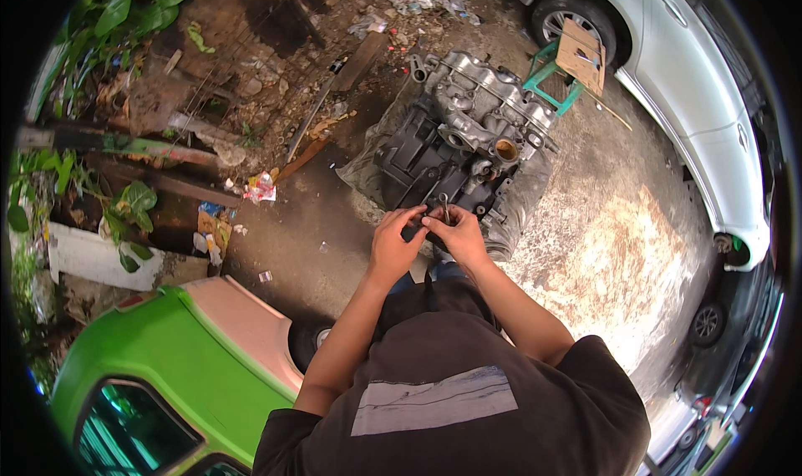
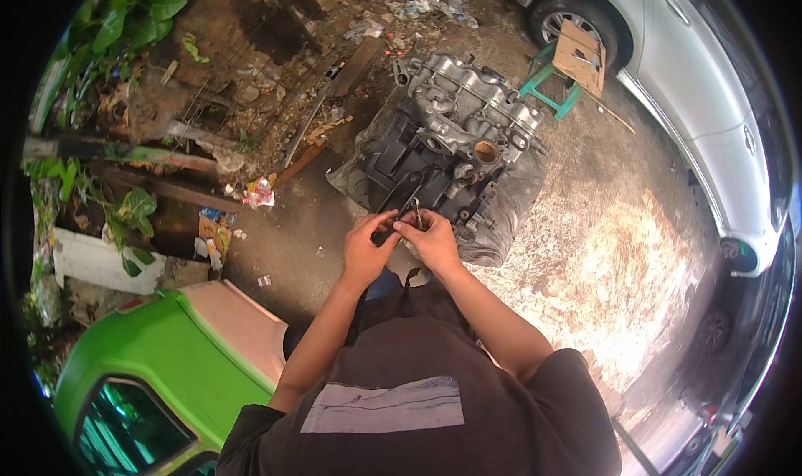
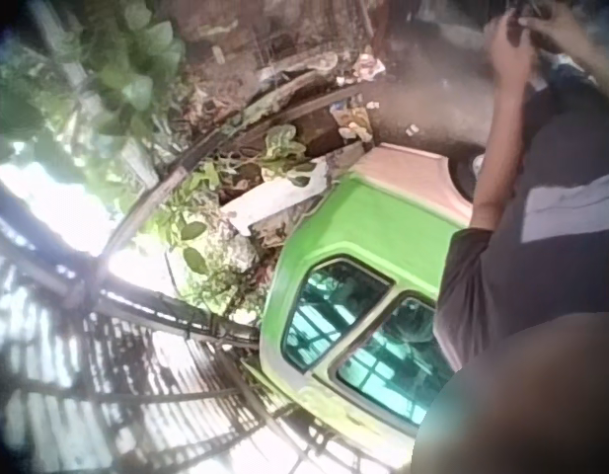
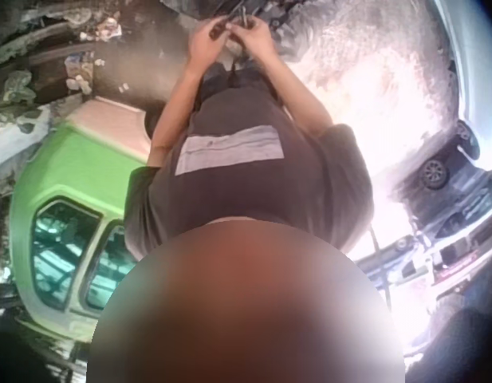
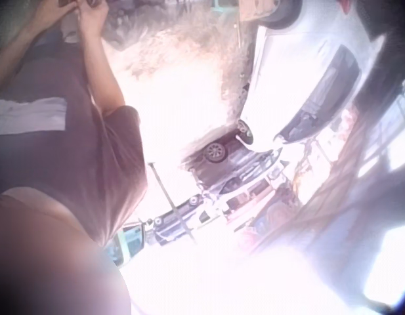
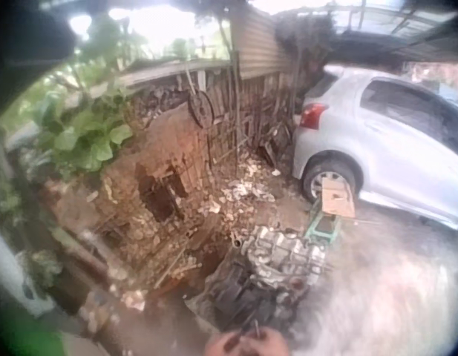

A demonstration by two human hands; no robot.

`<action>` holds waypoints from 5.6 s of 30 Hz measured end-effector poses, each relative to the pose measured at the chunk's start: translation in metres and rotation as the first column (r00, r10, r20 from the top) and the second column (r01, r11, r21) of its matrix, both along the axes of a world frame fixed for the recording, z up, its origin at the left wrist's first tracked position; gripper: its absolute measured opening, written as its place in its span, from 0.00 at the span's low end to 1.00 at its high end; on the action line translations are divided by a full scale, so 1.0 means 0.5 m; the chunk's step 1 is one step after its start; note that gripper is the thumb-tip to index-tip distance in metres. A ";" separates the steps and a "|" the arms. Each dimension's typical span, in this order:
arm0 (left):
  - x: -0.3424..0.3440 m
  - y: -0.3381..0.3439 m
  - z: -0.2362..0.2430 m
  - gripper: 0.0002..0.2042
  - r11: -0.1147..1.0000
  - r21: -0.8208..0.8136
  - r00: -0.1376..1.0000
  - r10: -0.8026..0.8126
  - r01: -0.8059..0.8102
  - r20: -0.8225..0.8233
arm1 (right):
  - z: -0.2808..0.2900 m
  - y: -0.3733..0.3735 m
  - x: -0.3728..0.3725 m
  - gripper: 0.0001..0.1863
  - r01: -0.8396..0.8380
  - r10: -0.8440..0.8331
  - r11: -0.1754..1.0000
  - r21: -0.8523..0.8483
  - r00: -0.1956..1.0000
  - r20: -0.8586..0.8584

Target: The person uses a wrench to tighten bolts on a car engine block resting on a cloth on the ground. They repeatedly adjust the wrench and reposition their hands to work on different bolt locations on the engine.

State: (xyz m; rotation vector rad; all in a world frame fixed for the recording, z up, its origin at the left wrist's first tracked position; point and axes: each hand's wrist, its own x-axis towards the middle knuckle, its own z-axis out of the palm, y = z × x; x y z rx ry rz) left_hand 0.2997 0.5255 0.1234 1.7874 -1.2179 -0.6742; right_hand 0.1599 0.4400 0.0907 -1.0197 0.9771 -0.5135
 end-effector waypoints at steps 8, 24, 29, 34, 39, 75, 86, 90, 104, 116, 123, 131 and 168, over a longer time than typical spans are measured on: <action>0.098 -0.084 -0.017 0.17 0.877 -0.052 0.872 -0.466 0.478 0.152 | -0.003 0.055 0.045 0.08 0.405 -0.405 0.913 0.055 0.914 -0.004; 0.041 -0.230 -0.158 0.16 0.294 0.423 0.229 -0.953 0.857 0.199 | -0.290 0.192 0.085 0.12 0.990 -0.952 0.113 0.088 0.134 -0.277; -0.009 -0.252 -0.213 0.22 0.137 0.409 -0.038 -0.919 0.902 0.392 | -0.365 0.166 0.084 0.14 0.996 -0.931 0.034 0.083 0.061 -0.360; -0.046 -0.262 -0.241 0.27 0.128 0.456 -0.099 -0.892 0.881 0.440 | -0.355 0.121 0.058 0.14 0.996 -0.890 0.045 0.077 0.075 -0.451; -0.049 -0.264 -0.276 0.30 0.202 0.528 -0.008 -0.930 0.825 0.367 | -0.354 0.107 0.060 0.12 0.991 -0.914 0.094 0.100 0.125 -0.386; -0.091 -0.258 -0.276 0.26 0.219 0.572 -0.110 -0.868 0.790 0.485 | -0.374 0.082 0.097 0.08 0.891 -0.953 -0.229 0.393 -0.122 -0.278; -0.121 -0.271 -0.245 0.31 -0.051 0.571 -0.466 -0.639 0.819 0.612 | -0.377 0.072 0.109 0.07 0.708 -0.938 -0.343 0.617 -0.286 -0.194; -0.128 -0.290 -0.238 0.34 -0.096 0.590 -0.498 -0.653 0.802 0.570 | -0.363 0.065 0.107 0.07 0.664 -0.923 -0.376 0.646 -0.327 -0.202; -0.123 -0.358 -0.251 0.40 -0.298 0.526 -0.562 -0.684 0.797 0.464 | -0.383 0.061 0.133 0.06 0.636 -0.914 -0.356 0.685 -0.390 -0.113; -0.138 -0.372 -0.251 0.40 -0.333 0.539 -0.587 -0.697 0.774 0.412 | -0.369 0.075 0.105 0.17 0.717 -0.978 -0.194 0.670 -0.195 -0.075; -0.142 -0.365 -0.247 0.42 -0.322 0.531 -0.577 -0.692 0.784 0.433 | -0.370 0.066 0.096 0.14 0.783 -0.947 -0.276 0.558 -0.122 -0.296; -0.143 -0.367 -0.249 0.41 -0.315 0.552 -0.589 -0.682 0.772 0.433 | -0.358 0.080 0.141 0.09 0.783 -0.926 -0.360 0.507 -0.366 -0.091; -0.130 -0.367 -0.255 0.35 -0.331 0.521 -0.577 -0.693 0.787 0.431 | -0.361 0.079 0.135 0.17 0.970 -0.918 -0.221 -0.105 -0.243 -0.312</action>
